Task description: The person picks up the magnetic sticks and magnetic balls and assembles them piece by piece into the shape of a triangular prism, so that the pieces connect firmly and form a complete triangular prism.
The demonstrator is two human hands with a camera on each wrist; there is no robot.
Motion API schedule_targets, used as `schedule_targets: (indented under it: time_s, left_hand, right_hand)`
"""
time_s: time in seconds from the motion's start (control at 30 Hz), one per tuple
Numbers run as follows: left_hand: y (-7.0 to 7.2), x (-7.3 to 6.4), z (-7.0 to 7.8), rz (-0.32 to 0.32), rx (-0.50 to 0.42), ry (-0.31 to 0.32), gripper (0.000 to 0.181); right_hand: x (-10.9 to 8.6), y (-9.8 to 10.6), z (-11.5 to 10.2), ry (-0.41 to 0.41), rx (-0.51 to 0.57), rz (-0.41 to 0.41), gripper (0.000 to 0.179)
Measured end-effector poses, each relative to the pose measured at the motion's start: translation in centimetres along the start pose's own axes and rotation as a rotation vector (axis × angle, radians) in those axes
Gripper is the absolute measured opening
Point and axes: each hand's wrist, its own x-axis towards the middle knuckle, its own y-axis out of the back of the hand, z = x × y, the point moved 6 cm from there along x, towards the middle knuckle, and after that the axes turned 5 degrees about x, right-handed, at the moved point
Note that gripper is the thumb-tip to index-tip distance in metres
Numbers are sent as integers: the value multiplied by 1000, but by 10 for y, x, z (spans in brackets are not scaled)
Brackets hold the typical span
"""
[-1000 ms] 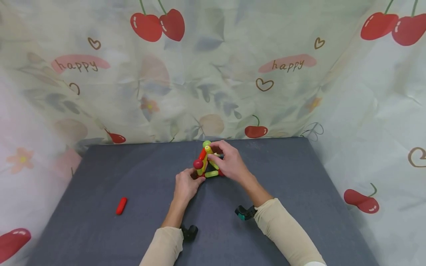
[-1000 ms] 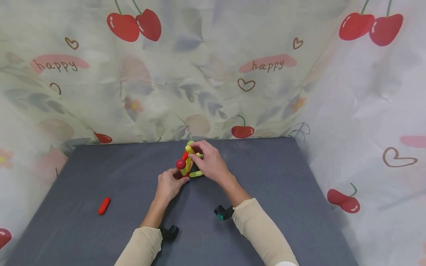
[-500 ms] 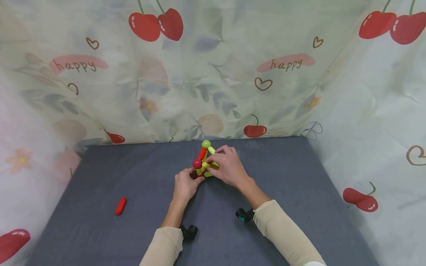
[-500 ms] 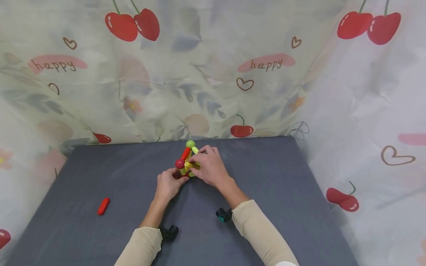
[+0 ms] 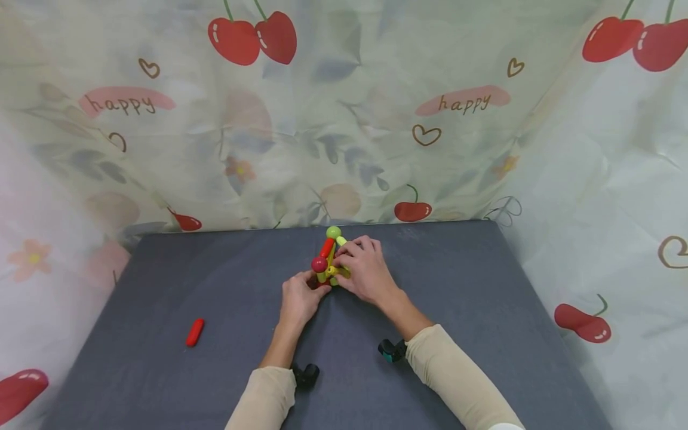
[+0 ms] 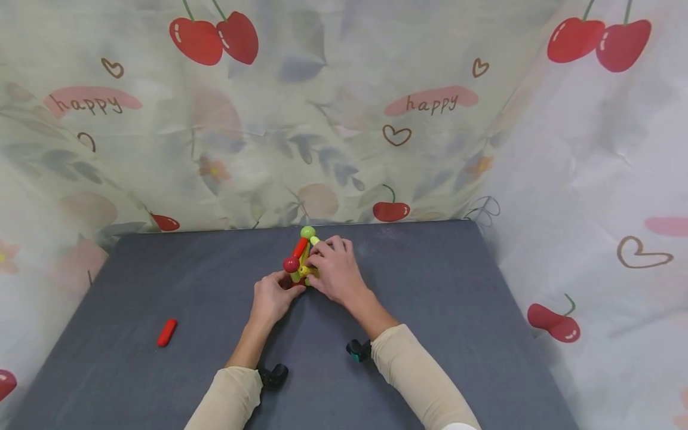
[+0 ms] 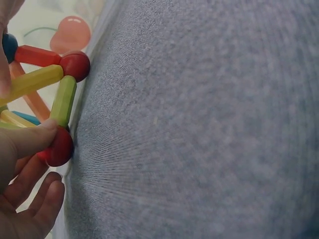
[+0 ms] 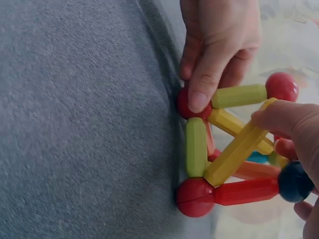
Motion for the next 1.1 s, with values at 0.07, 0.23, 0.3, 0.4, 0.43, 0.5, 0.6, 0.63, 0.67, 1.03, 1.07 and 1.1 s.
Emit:
schedule_targets:
  time_s: [0.07, 0.23, 0.3, 0.4, 0.43, 0.5, 0.6, 0.63, 0.67, 1.03, 1.07, 1.1]
  left_hand:
    - [0, 0, 0, -1, -2, -3, 36]
    - [0, 0, 0, -2, -7, -2, 37]
    - [-1, 1, 0, 1, -10, -4, 38]
    - [0, 1, 0, 6, -8, -8, 39]
    - [0, 1, 0, 7, -6, -8, 39]
    - [0, 1, 0, 6, -5, -5, 39]
    - [0, 0, 0, 1, -1, -3, 38]
    - [-1, 0, 1, 1, -1, -3, 38]
    - [-1, 0, 2, 2, -1, -3, 38]
    - [5, -2, 2, -29, 20, -21, 45]
    - [9, -4, 2, -42, 21, -25, 48]
    - [15, -5, 1, -53, 22, -27, 51]
  right_hand:
    - [0, -2, 0, -2, -5, 6, 19]
    - [0, -6, -1, -3, -15, 47, 21]
    - [0, -8, -1, -7, -22, 58, 23]
    - [-1, -10, 0, -15, -26, 64, 24]
    - [-1, -10, 0, -15, -18, 64, 25]
    - [-3, -8, 1, -20, 7, 68, 29]
    - [-7, 0, 9, -70, 124, 84, 43]
    - [-10, 2, 14, -106, 180, 82, 49]
    - [-12, 3, 20, -151, 242, 75, 54]
    - [-44, -43, 67, -436, 497, -182, 34]
    - [-45, -44, 67, -428, 487, -175, 31]
    - [-45, -45, 68, -423, 483, -166, 31]
